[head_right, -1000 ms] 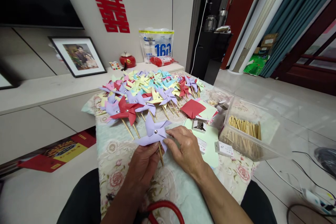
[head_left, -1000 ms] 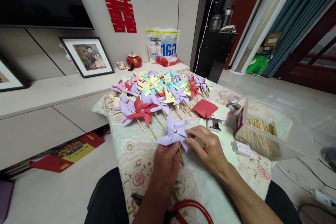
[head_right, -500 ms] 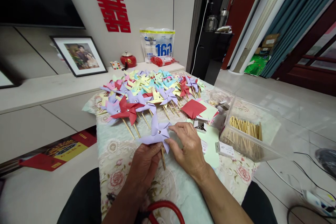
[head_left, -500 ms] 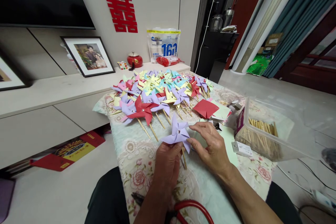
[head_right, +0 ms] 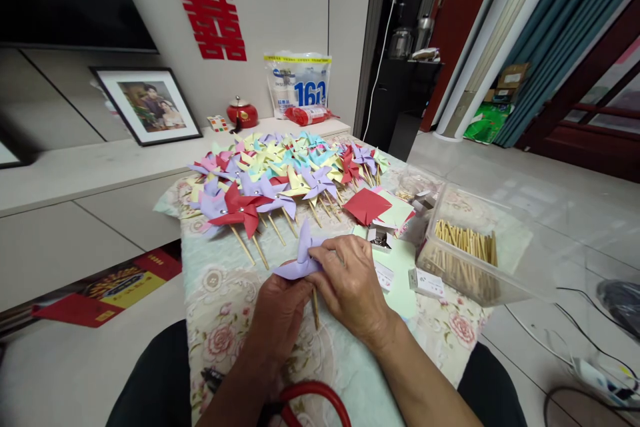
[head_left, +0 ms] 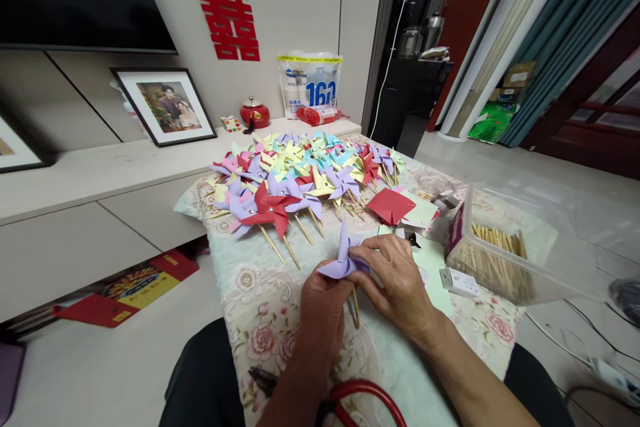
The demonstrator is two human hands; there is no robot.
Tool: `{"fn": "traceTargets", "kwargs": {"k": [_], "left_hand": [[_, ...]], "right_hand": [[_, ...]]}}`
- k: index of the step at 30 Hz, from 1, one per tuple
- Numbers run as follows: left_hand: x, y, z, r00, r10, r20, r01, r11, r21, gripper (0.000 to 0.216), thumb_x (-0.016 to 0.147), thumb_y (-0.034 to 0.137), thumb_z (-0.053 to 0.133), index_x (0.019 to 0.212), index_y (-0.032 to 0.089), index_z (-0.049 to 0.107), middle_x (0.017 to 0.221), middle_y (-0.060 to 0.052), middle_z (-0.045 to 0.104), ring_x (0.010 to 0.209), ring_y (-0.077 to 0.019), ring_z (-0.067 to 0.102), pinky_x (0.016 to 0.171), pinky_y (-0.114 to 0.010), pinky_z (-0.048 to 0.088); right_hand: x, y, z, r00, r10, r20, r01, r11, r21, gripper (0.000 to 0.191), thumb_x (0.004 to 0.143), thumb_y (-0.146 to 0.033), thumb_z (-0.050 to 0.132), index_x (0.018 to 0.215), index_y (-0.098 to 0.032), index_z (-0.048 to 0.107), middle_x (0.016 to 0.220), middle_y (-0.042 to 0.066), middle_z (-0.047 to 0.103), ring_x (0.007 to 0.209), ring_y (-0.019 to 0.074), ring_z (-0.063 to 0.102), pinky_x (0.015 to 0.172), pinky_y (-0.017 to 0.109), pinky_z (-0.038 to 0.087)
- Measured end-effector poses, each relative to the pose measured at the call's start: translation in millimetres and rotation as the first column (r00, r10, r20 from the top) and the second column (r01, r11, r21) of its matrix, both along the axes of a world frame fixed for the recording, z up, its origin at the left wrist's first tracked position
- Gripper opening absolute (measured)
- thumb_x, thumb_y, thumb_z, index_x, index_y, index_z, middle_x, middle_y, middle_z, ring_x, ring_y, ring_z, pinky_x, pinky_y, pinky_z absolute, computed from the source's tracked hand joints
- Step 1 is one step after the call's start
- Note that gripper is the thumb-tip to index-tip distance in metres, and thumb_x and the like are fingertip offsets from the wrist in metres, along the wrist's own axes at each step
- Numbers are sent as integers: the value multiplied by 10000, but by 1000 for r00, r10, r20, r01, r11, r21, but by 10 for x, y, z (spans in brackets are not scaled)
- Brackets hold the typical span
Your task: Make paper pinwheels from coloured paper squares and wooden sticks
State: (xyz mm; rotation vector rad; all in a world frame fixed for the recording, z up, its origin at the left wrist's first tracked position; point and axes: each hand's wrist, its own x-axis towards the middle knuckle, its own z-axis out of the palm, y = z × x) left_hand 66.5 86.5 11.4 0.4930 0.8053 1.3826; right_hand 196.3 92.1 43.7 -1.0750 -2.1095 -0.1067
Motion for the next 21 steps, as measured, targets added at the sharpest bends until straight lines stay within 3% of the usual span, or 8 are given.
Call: {"fn": "traceTargets", "kwargs": {"k": [8,13,17,21], "left_hand": [[-16,-2,53,1000,-22,15,23,1000,-17,283,568,101,794,832,172,721,853,-16,744,843,-165,657,854,-290,491],[-27,-5,52,999,19,-50,-20,999,-29,277,565,121,817,820,154,714,774,-11,745,742,-134,641,758,-247,486],[-11,-21,45,990,18,-139,-15,1000,18,260,592,142,811,833,146,715,772,-22,759,718,-126,646,730,-233,488],[5,-61,59,978,3,-209,11,998,63,226,639,161,795,842,153,695,782,-29,763,731,-135,667,726,-241,501]], "right_hand": [[11,16,-9,998,16,-65,-17,1000,-25,212,930,-206,648,1136,-157,646,992,106,674,931,257,586,826,434,412],[6,8,22,956,73,-285,-114,985,-128,227,910,-248,670,1128,-192,644,1000,83,674,952,244,597,823,403,463],[5,-2,64,901,-4,-435,-86,979,-187,158,902,-244,666,1055,-208,671,981,59,671,932,216,616,817,357,484],[19,-4,45,856,-99,-507,-61,955,-289,229,880,-299,689,1093,-219,666,980,48,653,922,212,622,813,350,491]]}}
